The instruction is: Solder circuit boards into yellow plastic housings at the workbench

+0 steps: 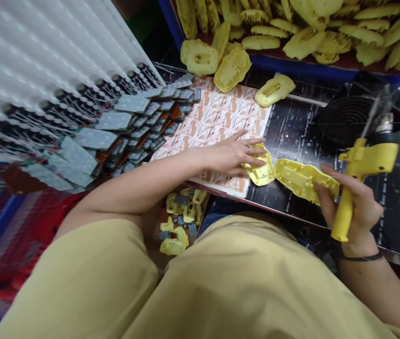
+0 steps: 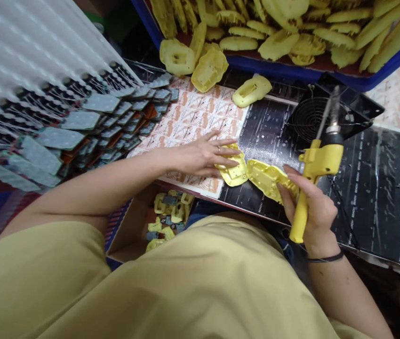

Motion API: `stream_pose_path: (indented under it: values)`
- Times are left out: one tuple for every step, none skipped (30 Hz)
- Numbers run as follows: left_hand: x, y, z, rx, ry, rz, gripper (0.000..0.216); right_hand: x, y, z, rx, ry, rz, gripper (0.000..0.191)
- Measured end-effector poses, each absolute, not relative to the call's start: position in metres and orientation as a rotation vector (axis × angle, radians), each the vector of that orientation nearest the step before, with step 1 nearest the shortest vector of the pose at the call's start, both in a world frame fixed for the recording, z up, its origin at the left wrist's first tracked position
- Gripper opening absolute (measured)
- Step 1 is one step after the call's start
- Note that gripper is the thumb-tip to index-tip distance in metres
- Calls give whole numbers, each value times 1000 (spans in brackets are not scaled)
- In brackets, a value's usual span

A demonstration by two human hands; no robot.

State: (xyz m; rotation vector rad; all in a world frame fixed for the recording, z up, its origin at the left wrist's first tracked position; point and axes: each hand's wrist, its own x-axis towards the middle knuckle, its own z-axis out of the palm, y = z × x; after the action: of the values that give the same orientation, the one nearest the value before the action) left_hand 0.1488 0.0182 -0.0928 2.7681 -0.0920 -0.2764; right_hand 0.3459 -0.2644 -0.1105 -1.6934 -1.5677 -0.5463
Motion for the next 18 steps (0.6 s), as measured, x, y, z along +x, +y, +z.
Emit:
stream_pose_path:
  values:
    - [150,27,-86,2799,-92,-312,47,348,-266,-108,-1710,-1540,-509,36]
    - [152,34,-81,2829,-70,-321,42,349,-267,-105,-1717,-1539,-434,37]
    - [154,37,-77,2857,-21,-310,41,351,-267,-104,-1713,-1556,-346,37]
    - [155,38,-75,2877,58,-283,42,353,-266,-104,-1704,-1577,-262,36]
    - [157,34,-74,2886,163,-251,45,354,-263,-105,-1690,-1597,-202,35]
    - [157,28,-76,2877,282,-228,49,356,-261,-108,-1677,-1615,-175,35]
    - [158,18,-79,2847,394,-225,53,357,-257,-110,-1684,-1630,-177,34]
    - [157,8,-83,2807,478,-240,56,358,-255,-113,-1703,-1640,-211,34]
    - [157,-3,-86,2767,521,-262,59,359,-252,-117,-1719,-1648,-269,34]
    - [156,-13,-90,2737,519,-281,61,359,-251,-119,-1730,-1664,-327,34]
    - [157,-21,-93,2725,482,-295,64,359,-251,-122,-1727,-1690,-383,36]
    - [159,-26,-94,2728,429,-304,66,359,-251,-125,-1714,-1733,-415,38]
    - [162,-29,-95,2741,372,-313,67,359,-252,-128,-1697,-1794,-415,42]
    - [166,-30,-95,2757,321,-325,68,359,-253,-132,-1651,-1844,-428,46]
    - [170,-29,-95,2769,278,-344,70,360,-254,-136,-1621,-1875,-431,49]
    - [175,-28,-94,2779,245,-360,71,360,-254,-141,-1615,-1887,-416,51]
    - [180,-27,-94,2786,223,-360,71,361,-255,-146,-1611,-1887,-398,52]
    - [184,-26,-94,2791,210,-342,70,362,-255,-151,-1616,-1880,-376,54]
